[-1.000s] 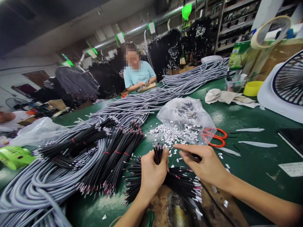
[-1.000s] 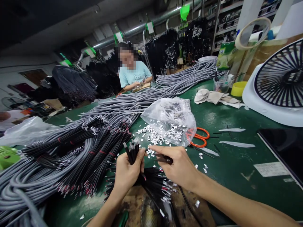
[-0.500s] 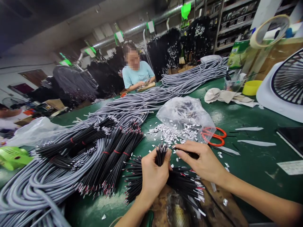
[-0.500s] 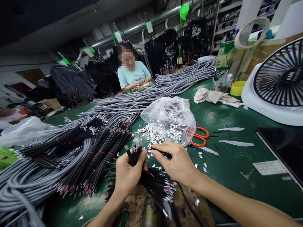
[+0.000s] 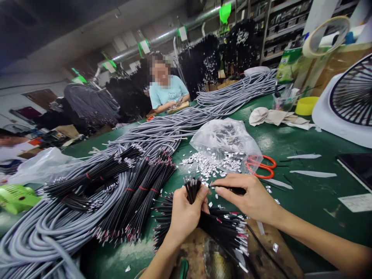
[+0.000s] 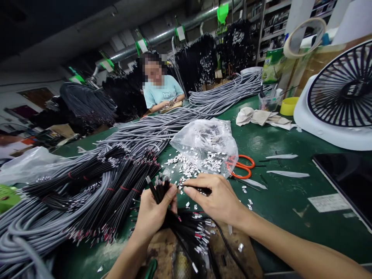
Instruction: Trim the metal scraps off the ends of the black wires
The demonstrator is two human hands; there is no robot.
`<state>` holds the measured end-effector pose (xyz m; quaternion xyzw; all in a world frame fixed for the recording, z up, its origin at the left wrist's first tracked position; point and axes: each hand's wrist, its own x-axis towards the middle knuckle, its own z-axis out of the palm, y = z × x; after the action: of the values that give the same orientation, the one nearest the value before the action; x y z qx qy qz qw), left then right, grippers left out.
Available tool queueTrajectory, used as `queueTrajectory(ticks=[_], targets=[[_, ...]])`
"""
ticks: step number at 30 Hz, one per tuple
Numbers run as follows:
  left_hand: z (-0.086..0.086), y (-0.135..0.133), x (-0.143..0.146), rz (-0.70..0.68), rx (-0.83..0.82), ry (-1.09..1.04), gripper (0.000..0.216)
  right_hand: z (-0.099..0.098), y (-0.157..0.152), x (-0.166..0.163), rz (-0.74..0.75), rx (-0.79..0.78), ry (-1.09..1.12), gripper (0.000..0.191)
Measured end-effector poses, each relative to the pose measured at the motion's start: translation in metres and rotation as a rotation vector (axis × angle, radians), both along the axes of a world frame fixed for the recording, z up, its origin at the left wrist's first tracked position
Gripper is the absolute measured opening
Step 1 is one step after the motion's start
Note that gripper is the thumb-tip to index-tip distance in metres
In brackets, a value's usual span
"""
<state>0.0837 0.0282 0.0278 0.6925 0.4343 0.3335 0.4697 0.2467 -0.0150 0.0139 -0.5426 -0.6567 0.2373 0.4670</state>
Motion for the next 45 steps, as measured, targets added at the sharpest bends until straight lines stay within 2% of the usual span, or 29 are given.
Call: queueTrajectory(ticks=[4, 7, 12, 18, 23, 29, 33, 38, 43, 45], targets=[[0.0, 0.0, 0.0, -0.079, -0.091, -0.062, 0.034, 0.0, 0.001, 0.004, -0.032, 0.058, 0.046, 0.02], [0.0, -0.001, 0.0, -0.1, -0.119, -0.07, 0.034, 0.0, 0.002, 0.004, 0.01, 0.109, 0.074, 0.027], [0.001, -0.002, 0.0, -0.127, -0.113, -0.037, 0.035, -0.002, 0.0, 0.002, 0.101, 0.2, 0.101, 0.013], [-0.004, -0.002, 0.004, -0.104, -0.075, -0.026, 0.025, -0.003, -0.002, -0.001, 0.065, 0.116, -0.03, 0.009], [-0.005, -0.002, 0.007, -0.049, -0.023, -0.02, 0.018, -0.004, -0.002, -0.003, 0.085, 0.034, -0.043, 0.015], [-0.003, -0.003, 0.008, -0.025, -0.019, -0.051, 0.016, -0.003, -0.001, -0.002, 0.083, 0.025, -0.035, 0.013], [-0.005, -0.002, 0.007, 0.024, 0.002, -0.033, 0.017, -0.001, -0.003, -0.006, 0.037, 0.05, -0.062, 0.008], [-0.012, 0.007, 0.007, 0.171, 0.05, -0.027, 0.022, 0.009, -0.002, -0.006, -0.028, 0.099, -0.06, 0.01], [-0.02, 0.017, 0.008, 0.127, 0.104, 0.044, 0.032, 0.013, 0.009, 0.023, -0.358, 0.161, -0.183, 0.014], [-0.02, 0.018, 0.008, 0.109, 0.106, 0.068, 0.034, 0.01, 0.012, 0.031, -0.392, 0.148, -0.249, 0.019]])
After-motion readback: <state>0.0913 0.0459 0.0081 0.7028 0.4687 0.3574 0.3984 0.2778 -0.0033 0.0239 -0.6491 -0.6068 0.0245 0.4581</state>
